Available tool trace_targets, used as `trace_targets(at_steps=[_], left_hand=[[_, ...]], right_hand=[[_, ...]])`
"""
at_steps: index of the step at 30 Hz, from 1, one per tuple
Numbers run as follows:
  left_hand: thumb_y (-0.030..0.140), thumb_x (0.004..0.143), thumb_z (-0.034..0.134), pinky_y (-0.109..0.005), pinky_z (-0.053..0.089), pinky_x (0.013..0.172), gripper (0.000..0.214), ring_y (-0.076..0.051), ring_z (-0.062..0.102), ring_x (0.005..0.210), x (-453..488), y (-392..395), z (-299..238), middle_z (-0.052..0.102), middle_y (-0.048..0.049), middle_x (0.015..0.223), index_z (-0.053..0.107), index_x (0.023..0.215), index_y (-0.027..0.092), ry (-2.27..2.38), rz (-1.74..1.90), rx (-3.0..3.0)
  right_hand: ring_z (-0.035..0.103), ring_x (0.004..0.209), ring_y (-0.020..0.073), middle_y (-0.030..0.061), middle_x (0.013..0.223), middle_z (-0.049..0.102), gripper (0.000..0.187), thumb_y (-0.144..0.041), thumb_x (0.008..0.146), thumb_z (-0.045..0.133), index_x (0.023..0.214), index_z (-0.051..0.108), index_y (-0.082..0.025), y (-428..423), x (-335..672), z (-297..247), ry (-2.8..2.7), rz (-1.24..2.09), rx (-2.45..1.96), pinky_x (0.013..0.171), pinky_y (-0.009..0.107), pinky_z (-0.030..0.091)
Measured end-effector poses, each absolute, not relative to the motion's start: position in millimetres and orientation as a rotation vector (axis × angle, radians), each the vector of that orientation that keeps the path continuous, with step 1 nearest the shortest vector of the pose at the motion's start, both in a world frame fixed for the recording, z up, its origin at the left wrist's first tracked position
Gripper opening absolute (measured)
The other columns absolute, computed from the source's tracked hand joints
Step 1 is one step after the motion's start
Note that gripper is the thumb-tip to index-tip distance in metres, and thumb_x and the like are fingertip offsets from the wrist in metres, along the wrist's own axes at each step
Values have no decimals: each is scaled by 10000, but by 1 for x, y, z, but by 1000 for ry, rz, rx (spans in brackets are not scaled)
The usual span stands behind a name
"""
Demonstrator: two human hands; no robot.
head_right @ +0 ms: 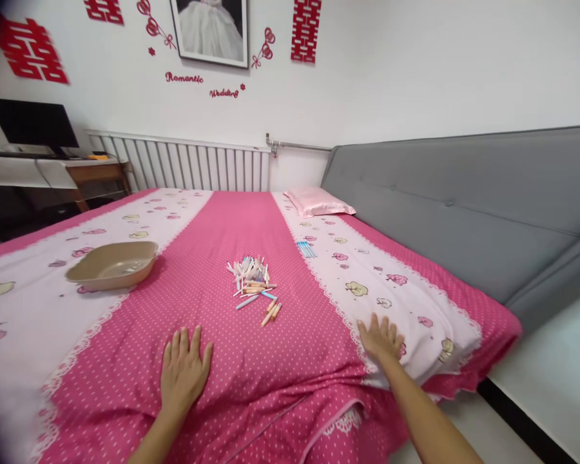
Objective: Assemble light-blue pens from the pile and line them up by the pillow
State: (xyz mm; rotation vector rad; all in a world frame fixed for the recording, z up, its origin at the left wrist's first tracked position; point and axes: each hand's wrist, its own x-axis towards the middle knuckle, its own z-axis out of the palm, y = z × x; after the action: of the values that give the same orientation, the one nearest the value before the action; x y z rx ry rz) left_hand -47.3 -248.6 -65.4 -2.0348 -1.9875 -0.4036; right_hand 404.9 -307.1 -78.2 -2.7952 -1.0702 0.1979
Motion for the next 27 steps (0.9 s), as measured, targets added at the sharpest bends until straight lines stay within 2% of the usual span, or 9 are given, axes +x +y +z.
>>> trace_targets(at_steps=[3,10,27], left_hand=[[425,871,298,-452,173,1099,605,-317,244,1354,-47,-264,-74,362,-193,1425,361,1379,103,-1959,-449,-2018],[435,867,324,-466,161,1101,615,-330,200,1365,-50,-280,-84,334,-209,1434,346,1383,102,-1929,-507,-2045],[467,887,279,-467,142,1104,635,-328,147,1379,-47,-279,-67,233,-198,1478,249,1419,123,-2084,-207,-2100]], right_hand=[[16,1385,332,120,1536,10,762,-619,850,127,1472,108,-180,-315,398,-80,-1079,313,-2793,1084,500,24],[1,1383,342,113,1535,-20,795,-654,829,153,1473,89,-191,-323,390,-90,-1098,382,-2779,1067,552,12],[-29,1382,341,97,1536,-53,813,-672,817,153,1473,81,-197,-322,392,-93,-1075,417,-2787,1074,544,-12]])
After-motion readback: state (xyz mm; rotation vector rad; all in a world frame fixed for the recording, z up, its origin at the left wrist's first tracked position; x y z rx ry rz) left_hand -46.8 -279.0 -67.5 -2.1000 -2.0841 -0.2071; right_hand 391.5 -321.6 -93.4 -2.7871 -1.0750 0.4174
